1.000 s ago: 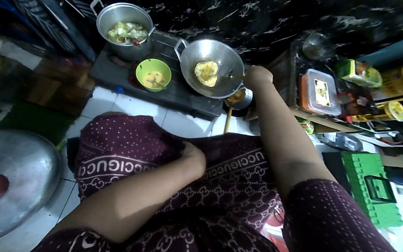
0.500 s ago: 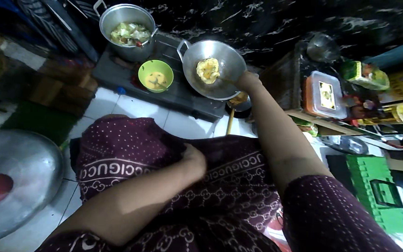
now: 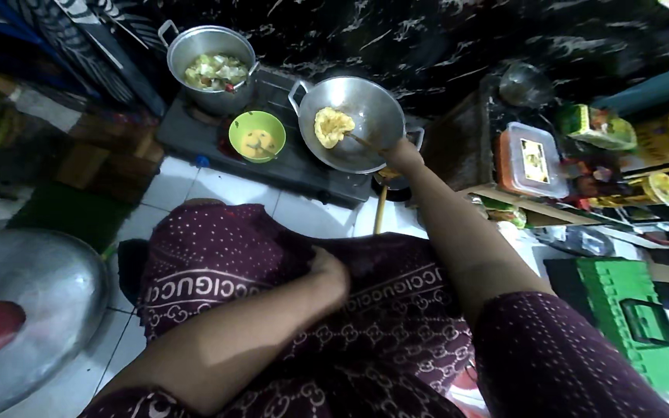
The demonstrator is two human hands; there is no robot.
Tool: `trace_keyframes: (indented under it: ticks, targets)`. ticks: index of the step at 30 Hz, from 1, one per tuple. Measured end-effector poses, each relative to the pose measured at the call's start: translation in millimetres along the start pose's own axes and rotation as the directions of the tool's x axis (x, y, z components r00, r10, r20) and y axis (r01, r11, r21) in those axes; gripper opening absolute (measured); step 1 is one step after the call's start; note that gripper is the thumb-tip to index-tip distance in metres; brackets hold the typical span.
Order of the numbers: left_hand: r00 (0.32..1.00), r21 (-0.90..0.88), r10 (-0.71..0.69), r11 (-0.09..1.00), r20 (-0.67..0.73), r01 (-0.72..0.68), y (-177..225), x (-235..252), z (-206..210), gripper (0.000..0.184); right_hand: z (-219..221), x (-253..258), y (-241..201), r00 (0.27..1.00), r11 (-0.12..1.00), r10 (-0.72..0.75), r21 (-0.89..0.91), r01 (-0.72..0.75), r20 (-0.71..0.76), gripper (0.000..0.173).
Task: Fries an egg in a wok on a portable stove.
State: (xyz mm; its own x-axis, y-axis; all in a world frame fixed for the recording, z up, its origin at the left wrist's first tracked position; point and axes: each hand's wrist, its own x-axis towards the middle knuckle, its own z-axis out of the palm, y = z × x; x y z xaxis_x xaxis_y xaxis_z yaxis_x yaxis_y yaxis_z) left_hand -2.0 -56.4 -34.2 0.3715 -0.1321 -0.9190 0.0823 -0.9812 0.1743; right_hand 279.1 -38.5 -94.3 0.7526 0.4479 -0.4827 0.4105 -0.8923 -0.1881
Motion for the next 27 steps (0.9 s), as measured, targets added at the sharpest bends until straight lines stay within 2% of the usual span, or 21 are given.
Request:
trace_keyframes:
  ticks: [3, 6, 10, 17, 27]
  targets:
    - [1.000, -0.037, -0.009, 0.999, -0.015, 0.008, 7, -6, -1, 0.029, 10, -1, 0, 1.000, 1.000, 0.003, 0.015, -0.003, -0.001, 0.038]
    - [0.998, -0.085, -0.017, 0.996, -0.067, 0.011, 12, 11, 13, 0.023, 14, 3, 7, 1.000, 1.000, -0.007, 0.026, 0.007, 0.003, 0.039]
    - [0.998, -0.086, -0.024, 0.996, -0.059, 0.019, 15, 14, 12, 0.022, 16, 8, 15, 1.000, 0.999, -0.030, 0.041, 0.030, 0.001, 0.036]
    - [1.000, -0.014, -0.005, 1.000, -0.031, 0.004, 14, 2, 0, 0.028, 17, 9, 16, 1.000, 0.998, -0.012, 0.066, 0.011, 0.012, 0.040]
    - [1.000, -0.004, 0.005, 1.000, -0.008, -0.005, 18, -25, -14, 0.029, 16, 3, 18, 0.999, 0.995, -0.032, 0.098, 0.032, 0.000, 0.037]
